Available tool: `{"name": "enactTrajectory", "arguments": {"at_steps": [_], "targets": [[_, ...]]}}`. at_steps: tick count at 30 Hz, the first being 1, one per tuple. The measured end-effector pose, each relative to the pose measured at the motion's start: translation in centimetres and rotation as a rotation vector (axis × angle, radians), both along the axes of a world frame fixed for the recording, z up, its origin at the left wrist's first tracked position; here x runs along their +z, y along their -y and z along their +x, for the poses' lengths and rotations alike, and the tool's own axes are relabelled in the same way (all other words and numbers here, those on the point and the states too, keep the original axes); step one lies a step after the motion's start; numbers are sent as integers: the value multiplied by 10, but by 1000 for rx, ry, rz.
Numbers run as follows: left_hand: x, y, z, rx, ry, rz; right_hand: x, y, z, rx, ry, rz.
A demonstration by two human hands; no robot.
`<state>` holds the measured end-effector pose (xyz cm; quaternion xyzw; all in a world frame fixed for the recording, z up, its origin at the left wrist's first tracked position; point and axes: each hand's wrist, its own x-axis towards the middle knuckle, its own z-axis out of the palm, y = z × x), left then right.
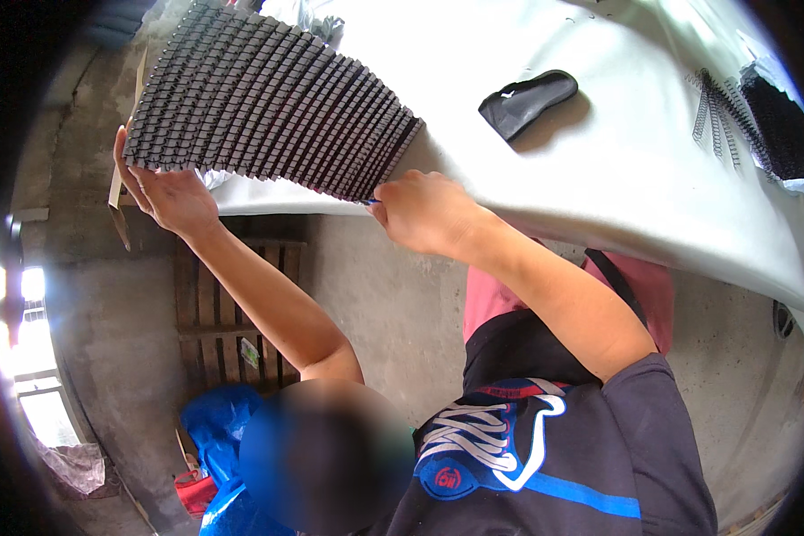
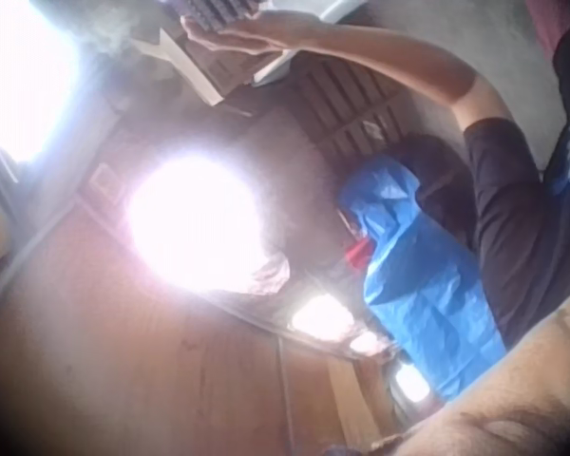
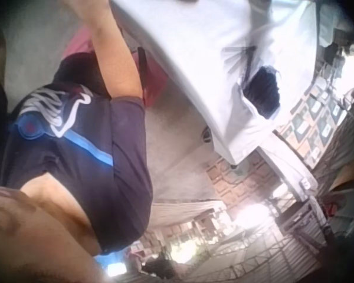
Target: The person uses wire cutters to trim and bend the ends of the spiral bindings on a stack of notebooks, then stacks the completed notebooks on a table.
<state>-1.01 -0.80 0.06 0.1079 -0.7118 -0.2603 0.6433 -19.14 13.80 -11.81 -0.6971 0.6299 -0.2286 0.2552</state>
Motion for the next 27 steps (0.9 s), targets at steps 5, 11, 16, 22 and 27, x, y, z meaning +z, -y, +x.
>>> {"name": "enactTrajectory", "arguments": {"at_steps": [5, 11, 16, 22, 27], "targets": [[-2, 4, 5, 10, -6, -21, -2, -21, 16, -111, -239, -192], [-2, 1, 1, 24, -12, 3, -23, -27, 11, -168, -344, -475], [-3, 3, 3, -1, -2, 3, -28, -22, 13, -140, -365, -431], [-2, 6, 6, -2, 8, -8, -21, -20, 16, -94, -318, -371], [-5, 4, 4, -18, -13, -3, -4, -13, 16, -13, -233, -143]]}}
